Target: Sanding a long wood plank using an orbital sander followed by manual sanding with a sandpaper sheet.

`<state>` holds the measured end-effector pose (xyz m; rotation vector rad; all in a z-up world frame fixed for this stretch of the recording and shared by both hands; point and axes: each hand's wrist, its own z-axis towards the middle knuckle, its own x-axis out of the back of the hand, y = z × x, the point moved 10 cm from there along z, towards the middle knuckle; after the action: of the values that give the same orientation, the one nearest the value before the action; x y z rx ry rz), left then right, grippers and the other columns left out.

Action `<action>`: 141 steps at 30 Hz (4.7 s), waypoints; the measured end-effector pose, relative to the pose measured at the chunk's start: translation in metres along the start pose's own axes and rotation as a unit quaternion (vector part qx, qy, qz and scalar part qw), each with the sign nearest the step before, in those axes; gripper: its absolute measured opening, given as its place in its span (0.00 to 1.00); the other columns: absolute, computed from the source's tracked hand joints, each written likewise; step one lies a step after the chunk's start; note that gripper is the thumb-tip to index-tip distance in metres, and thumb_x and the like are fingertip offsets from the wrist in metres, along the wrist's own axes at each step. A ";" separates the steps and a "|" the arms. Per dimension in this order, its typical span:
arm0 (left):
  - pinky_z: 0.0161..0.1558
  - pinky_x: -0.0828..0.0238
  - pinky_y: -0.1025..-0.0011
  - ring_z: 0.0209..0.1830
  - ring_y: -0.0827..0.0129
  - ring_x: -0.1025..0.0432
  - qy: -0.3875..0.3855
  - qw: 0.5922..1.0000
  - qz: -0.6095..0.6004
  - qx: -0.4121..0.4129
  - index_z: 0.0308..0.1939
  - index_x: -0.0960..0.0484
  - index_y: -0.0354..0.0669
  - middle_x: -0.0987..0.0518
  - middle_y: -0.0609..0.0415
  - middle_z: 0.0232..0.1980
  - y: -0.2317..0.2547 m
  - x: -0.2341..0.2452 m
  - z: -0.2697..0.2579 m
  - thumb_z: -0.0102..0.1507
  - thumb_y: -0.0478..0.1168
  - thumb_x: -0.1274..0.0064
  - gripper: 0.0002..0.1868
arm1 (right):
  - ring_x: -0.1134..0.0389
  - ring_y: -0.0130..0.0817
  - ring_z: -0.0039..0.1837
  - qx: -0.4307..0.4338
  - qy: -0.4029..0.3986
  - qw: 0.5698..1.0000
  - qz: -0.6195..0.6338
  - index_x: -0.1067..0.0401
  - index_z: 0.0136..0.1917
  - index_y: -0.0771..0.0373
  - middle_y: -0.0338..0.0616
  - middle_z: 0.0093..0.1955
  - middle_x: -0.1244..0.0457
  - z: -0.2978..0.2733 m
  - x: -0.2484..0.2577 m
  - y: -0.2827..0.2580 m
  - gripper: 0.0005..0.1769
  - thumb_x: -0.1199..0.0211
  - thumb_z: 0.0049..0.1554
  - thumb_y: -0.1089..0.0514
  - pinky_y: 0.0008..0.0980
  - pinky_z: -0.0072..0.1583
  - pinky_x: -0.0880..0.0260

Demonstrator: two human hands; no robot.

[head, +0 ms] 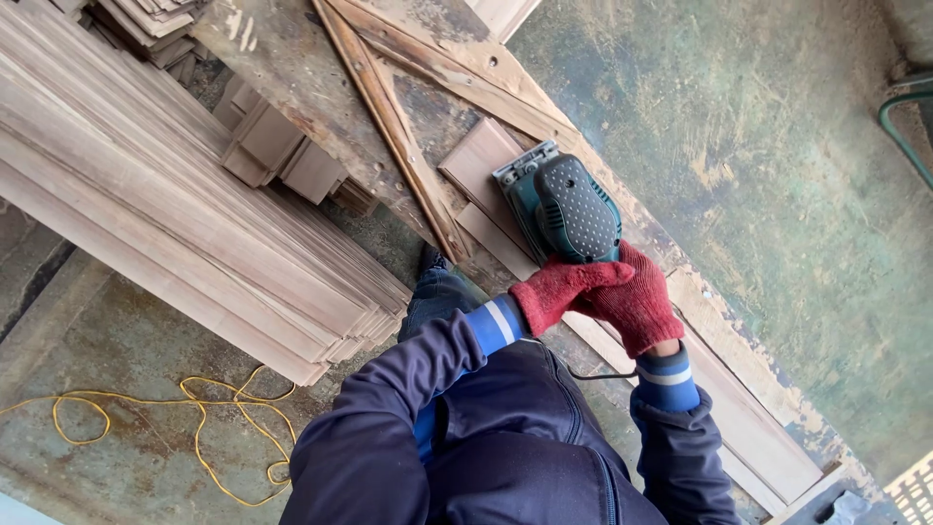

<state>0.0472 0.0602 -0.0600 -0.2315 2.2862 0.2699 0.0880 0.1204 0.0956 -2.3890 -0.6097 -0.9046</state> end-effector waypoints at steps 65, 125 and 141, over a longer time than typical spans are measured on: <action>0.77 0.42 0.61 0.69 0.59 0.29 -0.029 0.914 0.378 0.144 0.60 0.17 0.42 0.18 0.50 0.60 -0.391 -0.190 -0.012 0.28 0.54 0.23 0.55 | 0.28 0.65 0.41 -0.108 0.084 0.987 0.087 0.25 0.43 0.72 0.69 0.32 0.33 -0.152 0.061 0.509 0.16 0.37 0.52 0.54 0.59 0.41 0.30; 0.38 0.14 0.40 0.49 0.26 0.23 0.079 0.980 -0.028 -0.180 0.68 0.29 0.32 0.24 0.29 0.60 0.098 0.024 -0.034 0.51 0.44 0.26 0.45 | 0.30 0.60 0.58 0.210 -0.073 0.971 -0.091 0.25 0.51 0.53 0.49 0.47 0.30 0.032 -0.025 -0.070 0.19 0.51 0.54 0.47 0.60 0.62 0.30; 0.32 0.18 0.30 0.44 0.25 0.23 0.043 0.986 -0.041 -0.155 0.60 0.21 0.34 0.20 0.34 0.53 -0.142 -0.063 0.032 0.51 0.40 0.24 0.36 | 0.31 0.65 0.60 0.134 -0.046 0.988 -0.063 0.26 0.52 0.60 0.59 0.47 0.31 -0.024 0.031 0.181 0.20 0.50 0.51 0.50 0.63 0.64 0.32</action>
<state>0.1469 -0.0622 -0.0506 -0.5051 2.3054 0.5839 0.1993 -0.0261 0.0789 -2.1776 -0.8687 -0.7163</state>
